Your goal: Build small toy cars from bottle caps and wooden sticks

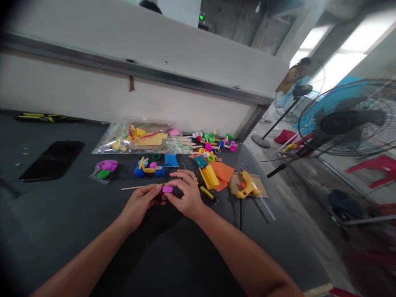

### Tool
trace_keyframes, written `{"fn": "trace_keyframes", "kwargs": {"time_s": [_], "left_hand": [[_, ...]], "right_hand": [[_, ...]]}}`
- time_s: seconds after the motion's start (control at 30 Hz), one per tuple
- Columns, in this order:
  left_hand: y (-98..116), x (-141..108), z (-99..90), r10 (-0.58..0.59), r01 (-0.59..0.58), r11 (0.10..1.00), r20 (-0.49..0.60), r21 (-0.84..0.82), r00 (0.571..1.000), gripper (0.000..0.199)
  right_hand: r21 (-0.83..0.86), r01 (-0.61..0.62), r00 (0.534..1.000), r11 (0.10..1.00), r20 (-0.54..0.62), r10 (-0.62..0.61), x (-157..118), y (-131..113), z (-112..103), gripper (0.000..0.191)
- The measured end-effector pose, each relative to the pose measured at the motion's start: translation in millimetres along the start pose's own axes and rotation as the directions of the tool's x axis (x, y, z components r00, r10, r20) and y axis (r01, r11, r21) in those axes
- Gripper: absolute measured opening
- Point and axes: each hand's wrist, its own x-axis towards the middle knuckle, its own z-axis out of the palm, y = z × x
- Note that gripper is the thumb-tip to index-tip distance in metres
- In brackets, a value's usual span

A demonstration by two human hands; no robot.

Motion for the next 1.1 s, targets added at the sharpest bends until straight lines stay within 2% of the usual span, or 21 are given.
{"fn": "trace_keyframes", "kwargs": {"time_s": [0.4,0.57,0.73,1.1], "left_hand": [[0.8,0.1,0.9,0.004,-0.004,1.000,0.019,0.009,1.000,0.025],[1.2,-0.2,1.8,-0.004,0.004,1.000,-0.006,0.014,1.000,0.028],[1.7,-0.2,1.1,0.002,-0.002,1.000,0.007,0.018,1.000,0.026],[-0.7,-0.4,0.4,0.024,-0.024,1.000,0.003,0.000,1.000,0.024]], "right_hand": [[0.012,0.008,1.000,1.000,0.018,-0.008,0.3,-1.4,-0.4,0.016],[-0.002,0.005,1.000,1.000,0.020,-0.005,0.4,-0.8,0.0,0.014],[0.021,-0.001,1.000,1.000,0.010,0.001,-0.6,1.6,1.0,0.022],[0.062,-0.024,1.000,0.998,-0.015,0.025,0.7,-3.4,0.8,0.013]]}}
